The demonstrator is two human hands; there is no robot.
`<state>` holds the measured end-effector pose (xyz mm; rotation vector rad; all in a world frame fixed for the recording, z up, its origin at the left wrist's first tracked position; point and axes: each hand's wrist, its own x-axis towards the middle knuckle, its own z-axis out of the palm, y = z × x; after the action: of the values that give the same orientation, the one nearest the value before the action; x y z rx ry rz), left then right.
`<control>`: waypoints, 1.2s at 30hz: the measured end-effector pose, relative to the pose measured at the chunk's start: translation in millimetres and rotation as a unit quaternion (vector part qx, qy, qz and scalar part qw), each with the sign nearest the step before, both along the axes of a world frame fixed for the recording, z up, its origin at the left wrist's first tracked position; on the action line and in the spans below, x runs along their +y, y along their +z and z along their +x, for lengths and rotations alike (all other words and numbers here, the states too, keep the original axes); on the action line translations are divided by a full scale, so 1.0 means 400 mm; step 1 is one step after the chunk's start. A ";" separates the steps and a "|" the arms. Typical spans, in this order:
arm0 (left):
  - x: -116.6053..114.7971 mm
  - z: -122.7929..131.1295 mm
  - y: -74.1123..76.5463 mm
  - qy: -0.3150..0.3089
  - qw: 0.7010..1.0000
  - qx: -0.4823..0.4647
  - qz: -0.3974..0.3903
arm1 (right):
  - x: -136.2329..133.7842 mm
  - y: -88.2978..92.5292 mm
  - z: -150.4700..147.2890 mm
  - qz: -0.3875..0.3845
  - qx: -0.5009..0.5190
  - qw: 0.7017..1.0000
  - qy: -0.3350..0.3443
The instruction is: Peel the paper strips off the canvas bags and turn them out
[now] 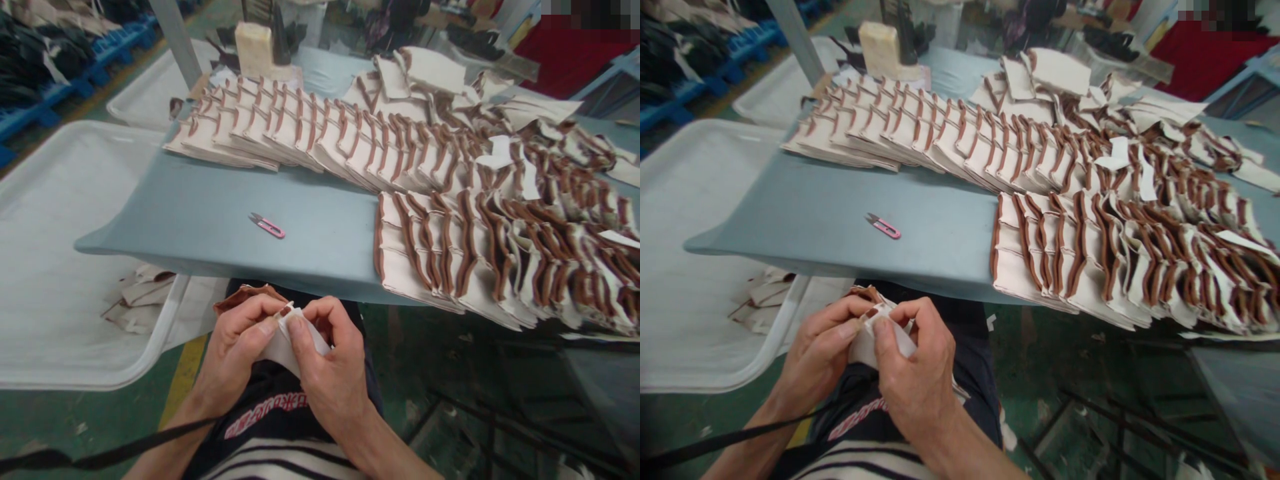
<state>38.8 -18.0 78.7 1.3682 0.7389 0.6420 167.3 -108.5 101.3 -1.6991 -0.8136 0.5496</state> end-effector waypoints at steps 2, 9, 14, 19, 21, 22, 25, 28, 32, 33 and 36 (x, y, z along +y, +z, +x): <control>0.000 0.005 0.009 0.006 1.000 0.006 0.001 | 0.000 0.000 -0.004 -0.004 0.018 1.000 -0.002; 0.011 0.011 0.020 0.009 0.998 0.020 0.056 | -0.001 0.006 0.013 -0.048 0.198 0.977 0.067; 0.010 0.011 0.021 0.008 0.995 0.017 0.094 | 0.009 0.009 0.048 -0.054 0.311 0.936 0.152; 0.018 0.023 0.052 -0.016 0.993 0.008 0.120 | 0.016 0.008 0.063 -0.015 0.458 0.869 0.185; 0.028 0.029 0.067 -0.052 0.994 -0.013 0.096 | 0.023 0.011 0.078 -0.016 0.501 0.833 0.234; 0.034 0.032 0.075 -0.074 0.994 -0.025 0.078 | 0.029 0.013 0.088 -0.015 0.504 0.824 0.260; 0.051 0.047 0.099 -0.122 0.991 -0.045 0.043 | 0.050 0.016 0.121 0.006 0.460 0.830 0.315; 0.068 0.064 0.123 -0.124 0.989 -0.040 0.075 | 0.067 0.013 0.150 0.034 0.378 0.866 0.324; 0.090 0.071 0.149 -0.122 0.979 -0.003 0.161 | 0.065 0.029 0.187 0.095 0.155 0.956 0.231; 0.095 0.070 0.155 -0.125 0.976 0.011 0.179 | 0.062 0.039 0.195 0.118 0.083 0.967 0.212; 0.105 0.062 0.175 -0.137 0.963 0.042 0.227 | 0.067 0.079 0.217 0.173 -0.103 0.946 0.255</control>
<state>63.4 24.2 148.5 1.8915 0.4661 0.5536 254.2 -81.5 133.0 -1.2279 -1.4328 0.5393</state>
